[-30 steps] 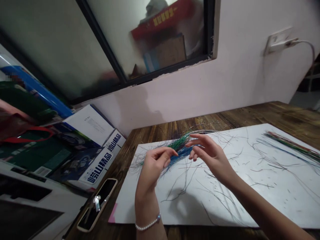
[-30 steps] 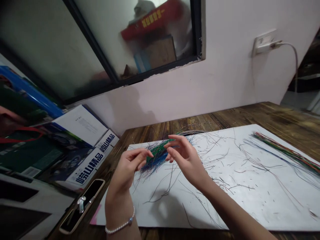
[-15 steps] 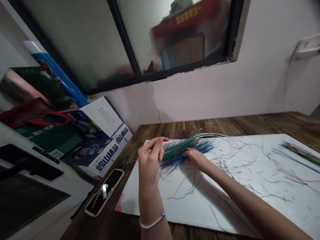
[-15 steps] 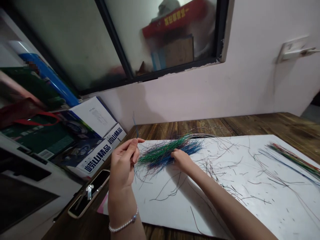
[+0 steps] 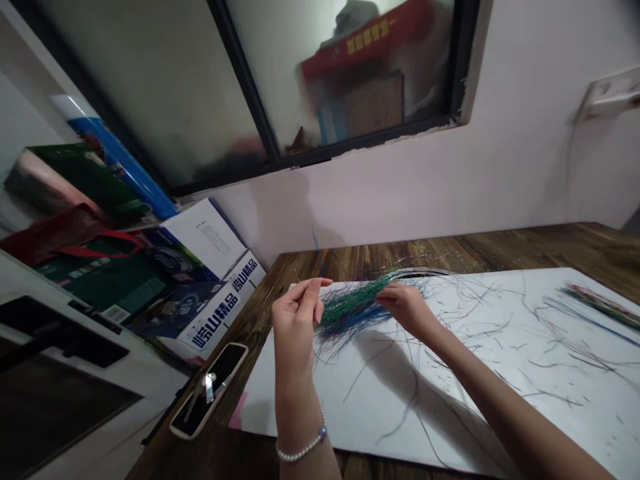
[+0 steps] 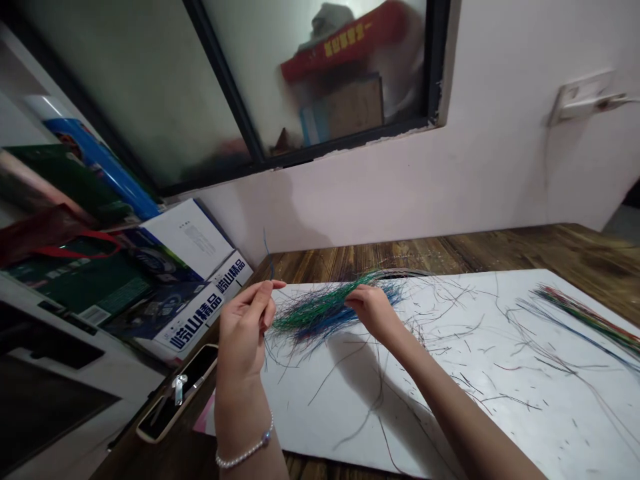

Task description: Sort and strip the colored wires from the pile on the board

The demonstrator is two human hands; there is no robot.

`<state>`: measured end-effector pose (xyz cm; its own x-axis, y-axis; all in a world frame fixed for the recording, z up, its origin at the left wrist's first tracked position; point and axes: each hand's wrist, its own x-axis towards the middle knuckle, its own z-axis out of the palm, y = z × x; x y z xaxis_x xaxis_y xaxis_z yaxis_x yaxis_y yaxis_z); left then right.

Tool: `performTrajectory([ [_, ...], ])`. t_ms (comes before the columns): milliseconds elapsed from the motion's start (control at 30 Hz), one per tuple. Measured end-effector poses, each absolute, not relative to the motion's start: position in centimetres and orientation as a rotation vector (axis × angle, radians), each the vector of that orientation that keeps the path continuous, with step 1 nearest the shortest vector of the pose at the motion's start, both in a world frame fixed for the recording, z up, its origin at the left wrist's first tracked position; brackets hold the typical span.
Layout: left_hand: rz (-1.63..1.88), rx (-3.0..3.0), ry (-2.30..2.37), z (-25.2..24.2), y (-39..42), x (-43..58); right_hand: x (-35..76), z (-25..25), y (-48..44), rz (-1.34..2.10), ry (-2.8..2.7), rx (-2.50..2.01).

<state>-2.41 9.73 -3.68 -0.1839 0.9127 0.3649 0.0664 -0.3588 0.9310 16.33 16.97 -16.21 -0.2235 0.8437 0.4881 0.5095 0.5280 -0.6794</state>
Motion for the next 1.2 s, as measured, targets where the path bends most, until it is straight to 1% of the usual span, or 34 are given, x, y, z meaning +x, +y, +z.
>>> performTrajectory([
  [233, 1.604, 1.463, 1.266, -3.9, 10.2, -1.5, 16.7, -15.3, 15.7, 0.709, -1.456, -1.008],
  [433, 1.513, 1.566, 1.279, -4.5, 10.8, 0.2, 17.1, -12.8, 14.6, 0.822, -1.249, -0.892],
  [633, 1.410, 1.633, 1.255, -5.2, 11.1, 1.6, 17.4, -10.7, 13.3, 0.834, -1.174, -0.813],
  [900, 1.301, 1.648, 1.237, -5.9, 11.2, 3.3, 17.9, -9.9, 12.6, 0.808, -1.100, -0.770],
  [1200, 1.284, 1.636, 1.255, -6.4, 11.1, 4.4, 17.8, -9.4, 12.0, 0.986, -1.098, -0.750],
])
